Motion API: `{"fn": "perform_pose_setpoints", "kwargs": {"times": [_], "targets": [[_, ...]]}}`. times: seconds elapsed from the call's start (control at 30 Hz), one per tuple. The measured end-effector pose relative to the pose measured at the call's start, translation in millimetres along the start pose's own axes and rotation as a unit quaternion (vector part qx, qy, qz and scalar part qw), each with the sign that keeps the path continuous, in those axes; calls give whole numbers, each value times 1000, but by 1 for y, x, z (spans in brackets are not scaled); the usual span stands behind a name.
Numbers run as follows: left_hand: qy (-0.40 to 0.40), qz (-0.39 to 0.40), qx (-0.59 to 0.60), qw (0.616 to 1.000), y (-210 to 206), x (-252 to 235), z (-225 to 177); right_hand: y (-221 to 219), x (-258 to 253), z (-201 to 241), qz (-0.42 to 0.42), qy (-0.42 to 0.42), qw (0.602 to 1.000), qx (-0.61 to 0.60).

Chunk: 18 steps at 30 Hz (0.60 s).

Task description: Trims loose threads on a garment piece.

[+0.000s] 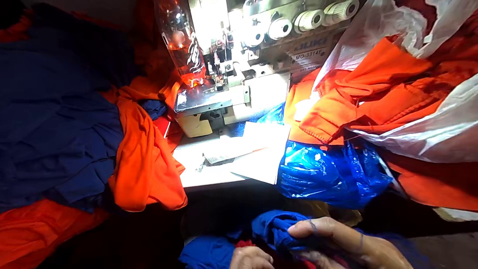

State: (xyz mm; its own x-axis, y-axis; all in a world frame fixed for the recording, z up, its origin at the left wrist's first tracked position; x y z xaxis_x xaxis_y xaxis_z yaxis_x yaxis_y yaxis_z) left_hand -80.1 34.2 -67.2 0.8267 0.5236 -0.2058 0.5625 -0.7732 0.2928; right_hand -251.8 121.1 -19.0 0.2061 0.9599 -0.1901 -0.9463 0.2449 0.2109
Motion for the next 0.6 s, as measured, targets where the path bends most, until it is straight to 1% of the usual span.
{"fn": "perform_pose_setpoints", "kwargs": {"times": [0.1, 0.17, 0.23, 0.3, 0.33, 0.43, 0.5, 0.53, 0.6], "targets": [[-16, -26, -26, 999, -8, -14, -3, -8, -3, 8, 5, 48, 988, 144], [-18, -44, -50, 998, -17, -23, -2, -9, -6, 6, -3, 89, 964, 252], [-5, -52, -32, 998, -20, -29, 3, -1, -10, 5, -2, 99, 947, 304], [-2, -37, 15, 999, -19, -29, 7, 7, -12, 4, -2, 97, 943, 317], [-6, -29, 14, 999, -19, -28, 8, 8, -12, 4, -4, 92, 943, 321], [-7, -44, -35, 998, -26, -28, 7, 1, -14, 9, -16, 67, 952, 299], [-1, -62, -45, 997, -28, -32, 8, -3, -17, 9, -13, 57, 959, 276], [4, -45, -19, 999, -24, -33, 8, -2, -18, 8, -9, 53, 966, 254], [13, 14, 77, 997, -4, -34, 3, 5, -21, 5, 4, 35, 985, 167]]}}
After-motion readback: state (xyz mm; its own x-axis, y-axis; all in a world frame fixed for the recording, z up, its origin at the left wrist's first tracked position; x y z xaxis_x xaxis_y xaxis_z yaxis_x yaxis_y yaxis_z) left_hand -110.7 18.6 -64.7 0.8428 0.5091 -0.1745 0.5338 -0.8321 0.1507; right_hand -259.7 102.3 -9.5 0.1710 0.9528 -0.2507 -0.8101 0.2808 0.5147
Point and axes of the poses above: each hand's wrist, its own x-axis away from the middle knuckle, its own y-axis out of the back of the hand, z = x × y, the point moved 1 cm from there along -x, towards the middle knuckle, and after that the axes turned 11 degrees about z, right-handed, at the moved point
